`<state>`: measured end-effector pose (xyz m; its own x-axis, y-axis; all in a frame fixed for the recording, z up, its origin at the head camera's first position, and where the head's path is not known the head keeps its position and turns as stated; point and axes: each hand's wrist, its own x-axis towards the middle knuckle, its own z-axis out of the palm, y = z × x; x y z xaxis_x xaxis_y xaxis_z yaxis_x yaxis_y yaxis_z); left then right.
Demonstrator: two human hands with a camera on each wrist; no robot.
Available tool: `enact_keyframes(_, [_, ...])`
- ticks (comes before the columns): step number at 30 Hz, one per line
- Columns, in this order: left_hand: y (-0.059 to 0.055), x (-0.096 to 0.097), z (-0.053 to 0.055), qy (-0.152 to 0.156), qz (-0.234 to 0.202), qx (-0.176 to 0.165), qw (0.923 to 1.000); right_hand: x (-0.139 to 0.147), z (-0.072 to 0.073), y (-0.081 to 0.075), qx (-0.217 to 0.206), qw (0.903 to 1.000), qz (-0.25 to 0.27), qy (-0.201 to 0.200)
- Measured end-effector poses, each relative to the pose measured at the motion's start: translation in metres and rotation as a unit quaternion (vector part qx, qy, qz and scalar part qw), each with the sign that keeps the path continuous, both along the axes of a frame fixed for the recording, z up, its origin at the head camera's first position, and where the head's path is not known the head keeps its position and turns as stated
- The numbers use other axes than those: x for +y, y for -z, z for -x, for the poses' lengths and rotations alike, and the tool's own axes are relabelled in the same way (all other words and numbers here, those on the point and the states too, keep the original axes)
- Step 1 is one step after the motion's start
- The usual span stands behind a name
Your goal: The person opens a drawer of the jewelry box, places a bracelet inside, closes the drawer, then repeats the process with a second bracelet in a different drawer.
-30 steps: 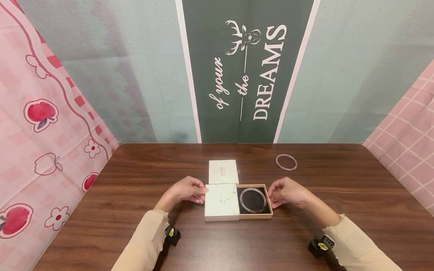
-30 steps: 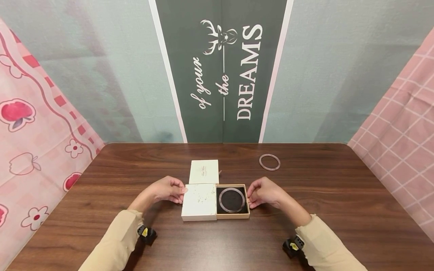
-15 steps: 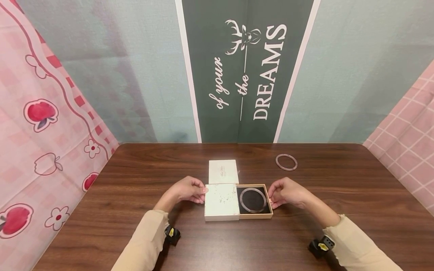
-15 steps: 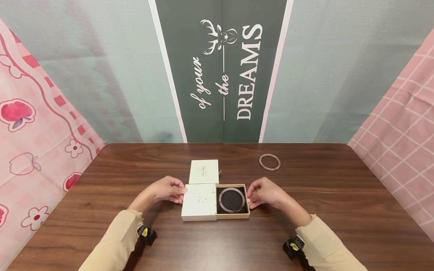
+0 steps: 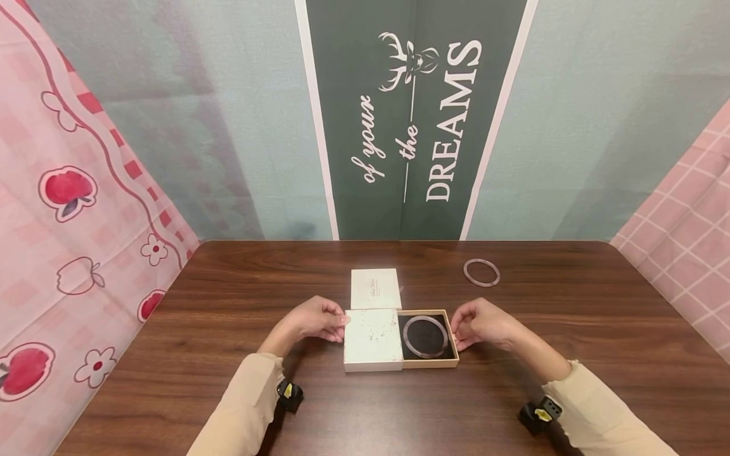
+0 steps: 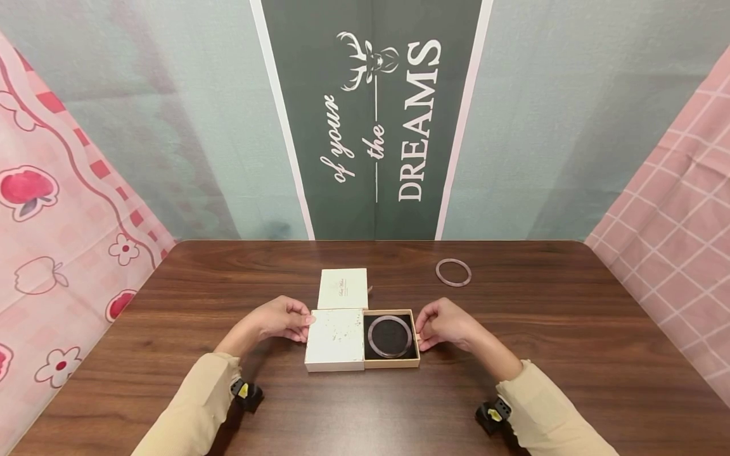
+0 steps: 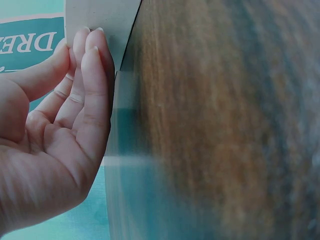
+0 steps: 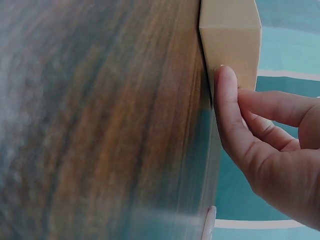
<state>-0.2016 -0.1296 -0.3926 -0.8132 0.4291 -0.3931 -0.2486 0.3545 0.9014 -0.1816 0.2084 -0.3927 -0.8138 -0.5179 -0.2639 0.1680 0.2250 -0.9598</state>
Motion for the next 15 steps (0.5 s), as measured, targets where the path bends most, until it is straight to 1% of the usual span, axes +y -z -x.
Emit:
enact_keyframes(11, [-0.0013, -0.0002, -0.0003, 0.002, 0.005, -0.001, 1.0000, 0.0003, 0.0002, 0.0008, 0.005, 1.0000, -0.007, 0.004])
enact_keyframes(15, [-0.0017, -0.0005, -0.0004, 0.002, 0.007, -0.001, 1.0000, 0.0011, 0.0005, 0.0008, 0.001, 0.9999, -0.010, 0.007])
